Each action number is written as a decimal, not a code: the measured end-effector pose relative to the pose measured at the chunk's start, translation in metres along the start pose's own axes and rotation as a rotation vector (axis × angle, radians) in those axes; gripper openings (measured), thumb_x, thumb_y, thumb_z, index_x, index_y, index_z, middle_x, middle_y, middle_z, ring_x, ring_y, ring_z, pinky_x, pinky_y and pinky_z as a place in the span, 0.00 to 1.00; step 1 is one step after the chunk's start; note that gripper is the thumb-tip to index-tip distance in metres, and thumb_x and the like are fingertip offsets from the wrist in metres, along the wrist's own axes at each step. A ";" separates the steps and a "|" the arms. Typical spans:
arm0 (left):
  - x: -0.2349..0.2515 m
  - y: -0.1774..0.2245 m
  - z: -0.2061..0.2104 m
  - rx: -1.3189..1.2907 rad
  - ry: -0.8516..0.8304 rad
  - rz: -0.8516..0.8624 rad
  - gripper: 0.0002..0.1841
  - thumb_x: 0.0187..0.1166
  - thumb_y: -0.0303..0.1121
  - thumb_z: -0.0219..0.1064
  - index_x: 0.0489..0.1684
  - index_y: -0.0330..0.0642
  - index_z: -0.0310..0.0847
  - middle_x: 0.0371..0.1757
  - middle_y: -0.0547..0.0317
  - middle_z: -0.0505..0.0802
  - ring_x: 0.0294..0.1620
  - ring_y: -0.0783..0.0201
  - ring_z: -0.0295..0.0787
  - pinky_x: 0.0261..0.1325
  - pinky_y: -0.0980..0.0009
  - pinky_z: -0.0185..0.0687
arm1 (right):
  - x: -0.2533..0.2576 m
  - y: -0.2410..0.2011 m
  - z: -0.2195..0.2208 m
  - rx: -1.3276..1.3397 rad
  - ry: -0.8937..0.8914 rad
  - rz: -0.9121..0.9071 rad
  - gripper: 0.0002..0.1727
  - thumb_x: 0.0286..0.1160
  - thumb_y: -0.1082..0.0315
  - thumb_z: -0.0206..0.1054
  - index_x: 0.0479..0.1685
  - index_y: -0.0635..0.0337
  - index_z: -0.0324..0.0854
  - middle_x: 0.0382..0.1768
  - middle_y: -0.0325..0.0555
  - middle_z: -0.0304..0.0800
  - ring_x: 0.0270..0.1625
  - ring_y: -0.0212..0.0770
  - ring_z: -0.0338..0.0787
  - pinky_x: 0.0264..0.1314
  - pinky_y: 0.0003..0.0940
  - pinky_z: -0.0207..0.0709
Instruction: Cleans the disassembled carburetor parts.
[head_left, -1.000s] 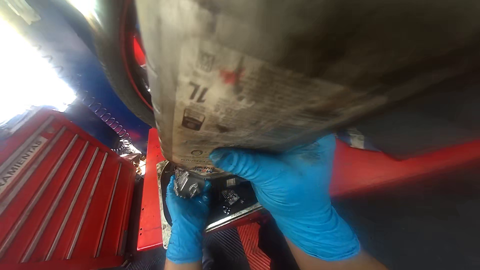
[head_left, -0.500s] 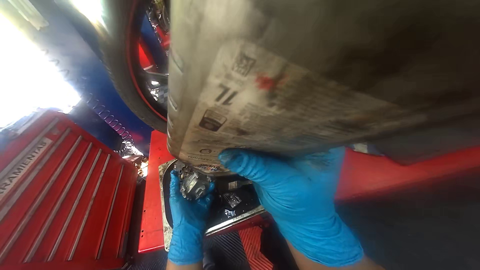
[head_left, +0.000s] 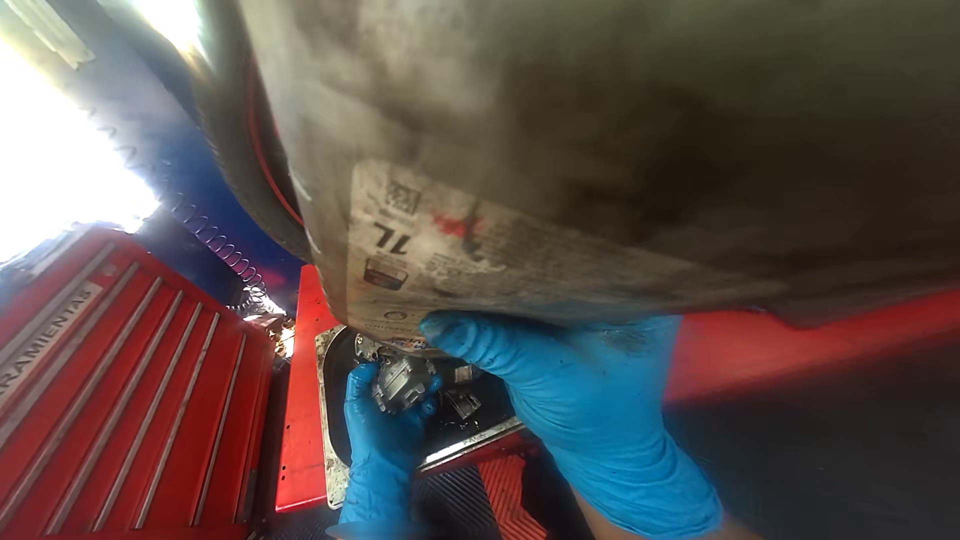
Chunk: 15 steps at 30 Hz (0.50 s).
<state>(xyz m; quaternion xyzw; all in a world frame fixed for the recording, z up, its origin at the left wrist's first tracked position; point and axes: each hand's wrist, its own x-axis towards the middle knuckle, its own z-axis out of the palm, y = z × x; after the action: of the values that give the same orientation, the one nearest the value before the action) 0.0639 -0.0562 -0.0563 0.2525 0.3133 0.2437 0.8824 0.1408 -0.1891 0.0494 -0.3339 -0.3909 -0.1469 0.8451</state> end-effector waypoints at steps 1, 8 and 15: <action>0.000 0.000 0.000 0.007 -0.007 0.004 0.21 0.84 0.51 0.46 0.46 0.44 0.78 0.36 0.43 0.91 0.29 0.47 0.92 0.22 0.54 0.86 | 0.001 0.000 -0.001 0.005 0.008 -0.001 0.35 0.45 0.81 0.89 0.59 0.65 0.79 0.51 0.48 0.92 0.54 0.45 0.95 0.62 0.44 0.94; 0.008 -0.005 -0.019 0.118 -0.235 0.184 0.24 0.68 0.23 0.63 0.67 0.38 0.70 0.45 0.38 0.90 0.38 0.48 0.94 0.38 0.50 0.93 | 0.007 -0.004 -0.006 0.076 0.035 0.041 0.33 0.44 0.82 0.88 0.56 0.64 0.79 0.49 0.50 0.92 0.54 0.47 0.95 0.61 0.46 0.94; 0.011 -0.008 -0.018 0.188 -0.239 0.269 0.36 0.53 0.19 0.73 0.69 0.37 0.66 0.47 0.39 0.89 0.42 0.50 0.92 0.42 0.51 0.92 | 0.006 -0.009 -0.006 -0.081 0.007 0.007 0.34 0.46 0.80 0.89 0.59 0.63 0.79 0.51 0.46 0.92 0.56 0.45 0.95 0.63 0.42 0.94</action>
<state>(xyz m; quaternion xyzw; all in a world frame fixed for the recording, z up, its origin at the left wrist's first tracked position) 0.0612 -0.0503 -0.0781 0.4005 0.1911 0.2973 0.8454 0.1431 -0.1999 0.0553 -0.3685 -0.3808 -0.1608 0.8327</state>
